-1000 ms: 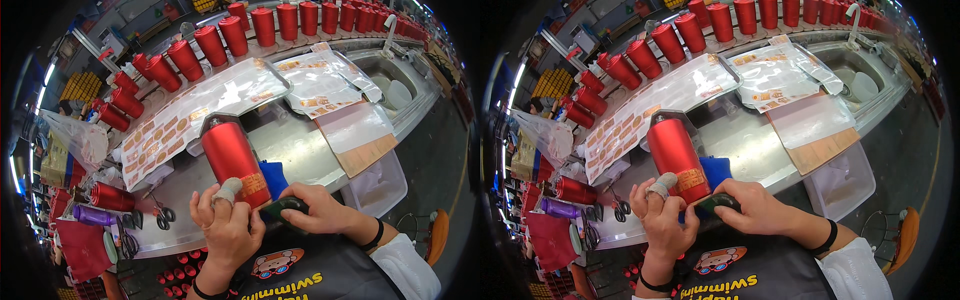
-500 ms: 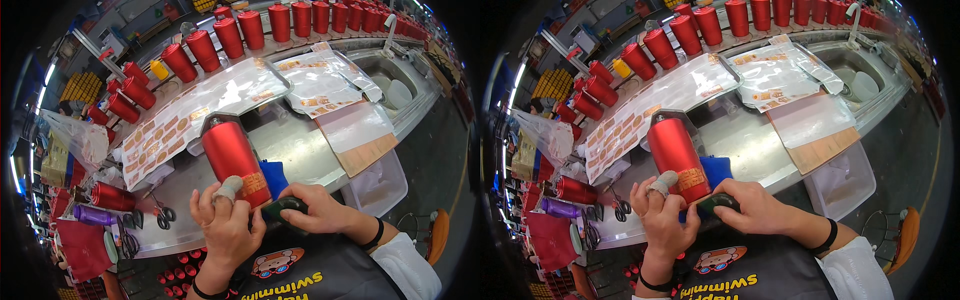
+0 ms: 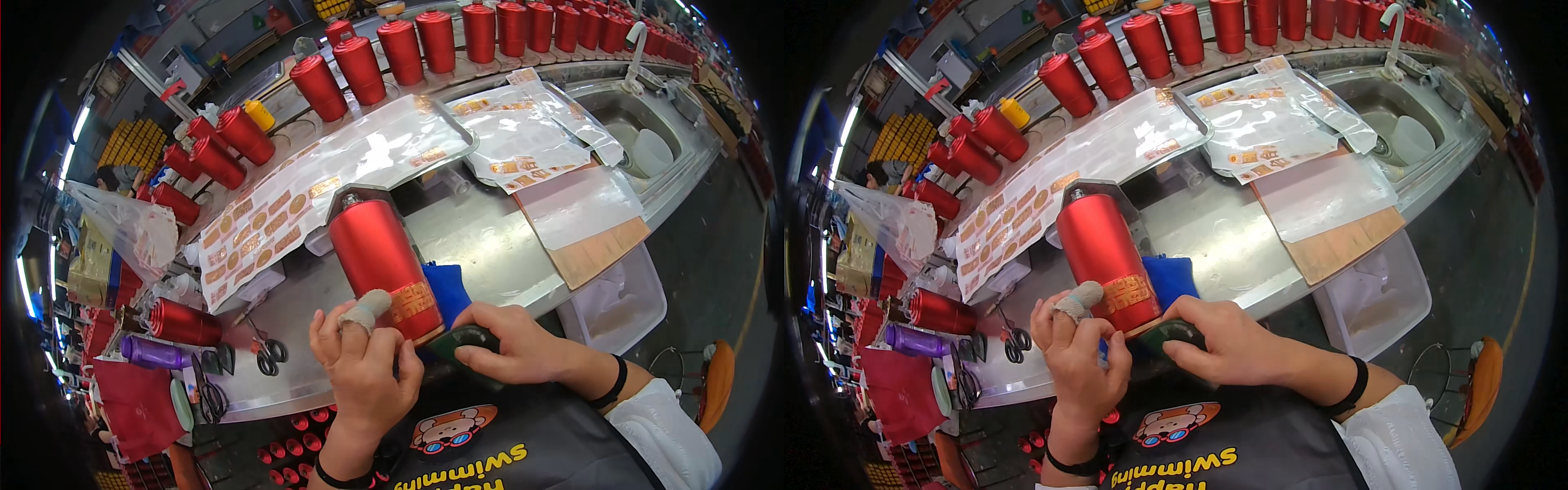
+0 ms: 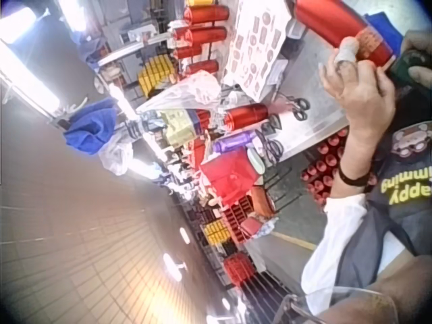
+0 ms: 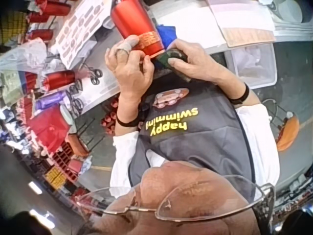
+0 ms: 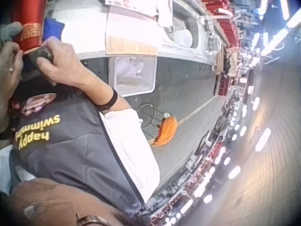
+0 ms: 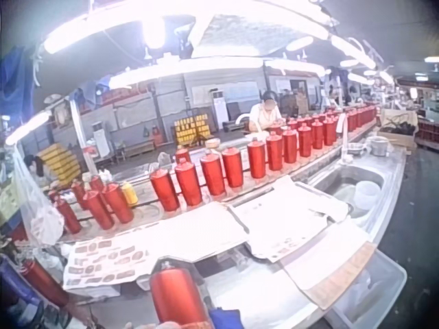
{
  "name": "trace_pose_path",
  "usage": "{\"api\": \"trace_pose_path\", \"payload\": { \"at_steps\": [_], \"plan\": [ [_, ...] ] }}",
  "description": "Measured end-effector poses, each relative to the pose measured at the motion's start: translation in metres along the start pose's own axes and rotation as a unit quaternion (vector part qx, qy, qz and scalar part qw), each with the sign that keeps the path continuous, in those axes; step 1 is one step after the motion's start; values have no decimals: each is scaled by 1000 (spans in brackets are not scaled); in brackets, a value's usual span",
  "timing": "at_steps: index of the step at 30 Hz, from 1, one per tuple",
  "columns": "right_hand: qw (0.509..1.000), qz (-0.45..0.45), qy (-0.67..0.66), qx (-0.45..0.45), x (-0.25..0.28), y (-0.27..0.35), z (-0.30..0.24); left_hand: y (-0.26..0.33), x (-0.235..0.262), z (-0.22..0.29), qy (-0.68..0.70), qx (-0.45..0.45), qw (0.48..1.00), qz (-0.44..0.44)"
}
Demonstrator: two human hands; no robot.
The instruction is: Applying decorative or informative stickers to the surface of red canisters on a manufacturing assembly line.
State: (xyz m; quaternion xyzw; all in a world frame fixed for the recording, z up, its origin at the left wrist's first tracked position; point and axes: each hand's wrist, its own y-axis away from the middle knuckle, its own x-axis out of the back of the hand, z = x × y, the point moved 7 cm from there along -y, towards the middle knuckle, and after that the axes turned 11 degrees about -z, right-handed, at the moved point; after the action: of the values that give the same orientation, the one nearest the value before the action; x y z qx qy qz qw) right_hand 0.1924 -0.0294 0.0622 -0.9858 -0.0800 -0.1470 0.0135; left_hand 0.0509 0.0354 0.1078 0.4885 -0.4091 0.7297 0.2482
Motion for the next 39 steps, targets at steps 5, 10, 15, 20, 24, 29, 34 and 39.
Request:
{"api": "trace_pose_path", "payload": {
  "at_steps": [5, 10, 15, 20, 24, 29, 34, 39],
  "plan": [
    [1000, 11, 0, -1, -3, -2, 3, 7, -5, -10, 69, 23, 997, 17],
    [1000, 15, -8, 1, -4, -1, 2, 12, -8, -15, 102, 24, 994, 39],
    [1000, 7, -8, -21, -7, 0, 4, 14, -10, -17, 130, 23, 990, 55],
    [1000, 6, 3, -22, -8, 1, 3, 16, -13, -19, 168, 19, 983, 74],
    [999, 4, 2, -38, -10, 1, 4, 17, -14, -20, 178, 18, 980, 85],
    [999, 13, 0, -32, -10, 1, 2, 20, -18, -23, 190, 18, 977, 90],
    [999, 6, 0, -39, -11, 2, 5, 19, -20, -24, 206, 18, 973, 101],
    [998, 11, -24, -50, -10, 2, 5, 18, -24, -25, 243, 27, 964, 105]
  ]
}}
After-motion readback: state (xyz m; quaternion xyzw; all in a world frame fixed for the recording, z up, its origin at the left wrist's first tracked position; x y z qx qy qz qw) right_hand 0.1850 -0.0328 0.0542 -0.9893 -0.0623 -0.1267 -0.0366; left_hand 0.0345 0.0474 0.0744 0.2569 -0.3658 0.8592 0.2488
